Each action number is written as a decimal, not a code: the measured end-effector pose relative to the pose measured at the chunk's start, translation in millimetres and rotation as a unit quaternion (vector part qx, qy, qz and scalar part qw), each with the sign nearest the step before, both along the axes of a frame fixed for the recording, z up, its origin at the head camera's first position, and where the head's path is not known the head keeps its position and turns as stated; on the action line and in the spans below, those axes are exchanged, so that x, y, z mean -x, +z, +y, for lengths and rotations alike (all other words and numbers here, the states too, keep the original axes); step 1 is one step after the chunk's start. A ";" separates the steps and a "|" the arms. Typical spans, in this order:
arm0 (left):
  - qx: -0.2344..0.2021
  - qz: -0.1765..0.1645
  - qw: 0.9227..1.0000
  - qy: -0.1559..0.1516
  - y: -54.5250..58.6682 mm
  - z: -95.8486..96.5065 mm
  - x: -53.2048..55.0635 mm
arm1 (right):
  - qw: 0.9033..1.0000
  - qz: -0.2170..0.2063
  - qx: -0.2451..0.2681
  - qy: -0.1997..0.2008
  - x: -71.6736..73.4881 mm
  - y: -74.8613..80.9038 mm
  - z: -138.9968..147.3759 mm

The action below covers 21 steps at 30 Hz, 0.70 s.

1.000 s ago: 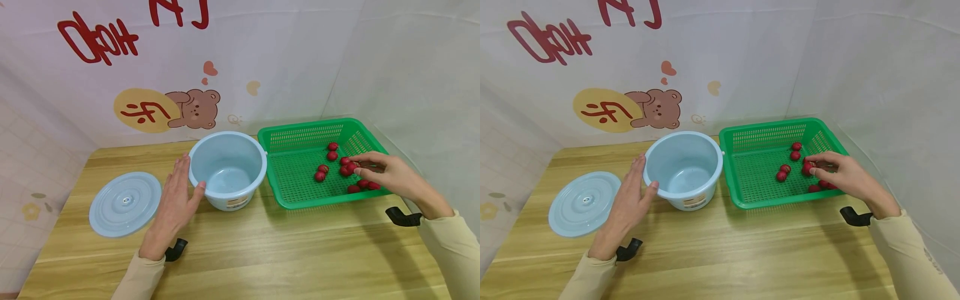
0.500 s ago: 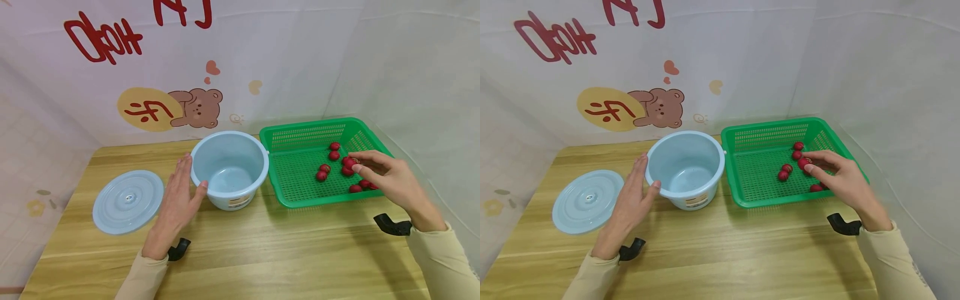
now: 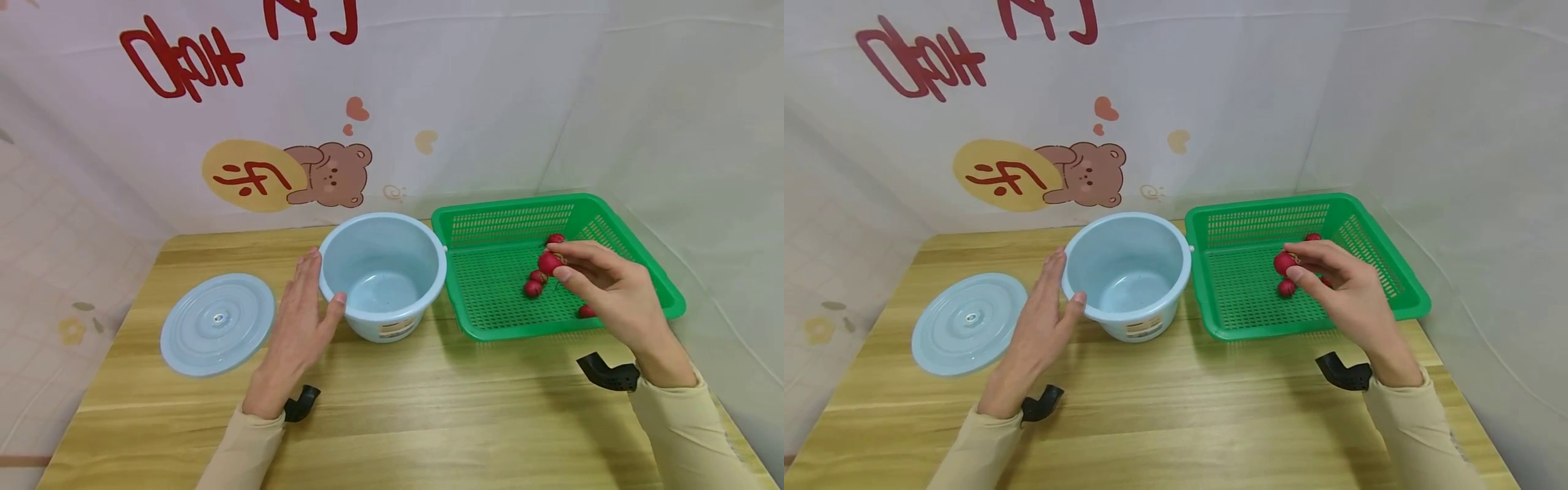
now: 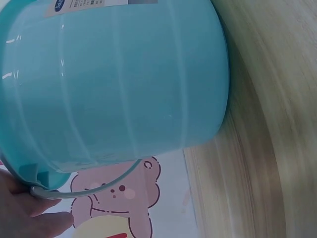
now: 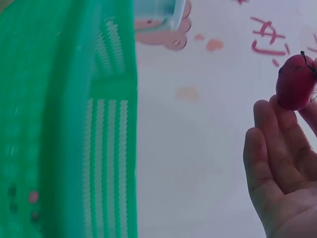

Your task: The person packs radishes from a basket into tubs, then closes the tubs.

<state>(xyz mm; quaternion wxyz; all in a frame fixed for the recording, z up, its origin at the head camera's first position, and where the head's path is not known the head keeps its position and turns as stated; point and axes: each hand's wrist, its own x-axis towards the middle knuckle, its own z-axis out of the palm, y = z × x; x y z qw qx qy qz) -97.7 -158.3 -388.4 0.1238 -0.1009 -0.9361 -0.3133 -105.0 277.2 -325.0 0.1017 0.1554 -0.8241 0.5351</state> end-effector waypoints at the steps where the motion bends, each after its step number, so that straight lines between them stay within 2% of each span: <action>1: -0.001 0.001 1.000 0.001 0.0 0.2 0.0 | 1.000 0.004 0.017 0.010 0.3 0.1 -3.9; 4: -0.007 0.000 1.000 0.002 0.2 1.1 -0.3 | 0.997 0.021 0.062 0.046 1.2 0.7 -16.9; 7: -0.012 0.004 1.000 0.003 -0.9 2.5 0.7 | 0.989 0.034 0.113 0.088 2.2 1.6 -30.5; 13: -0.010 0.028 1.000 0.009 -5.8 2.7 2.6 | 0.983 0.079 0.120 0.115 4.3 1.5 -56.3; 21: -0.008 0.025 1.000 0.015 -5.3 2.8 2.3 | 0.971 0.122 0.136 0.154 11.2 -3.7 -85.7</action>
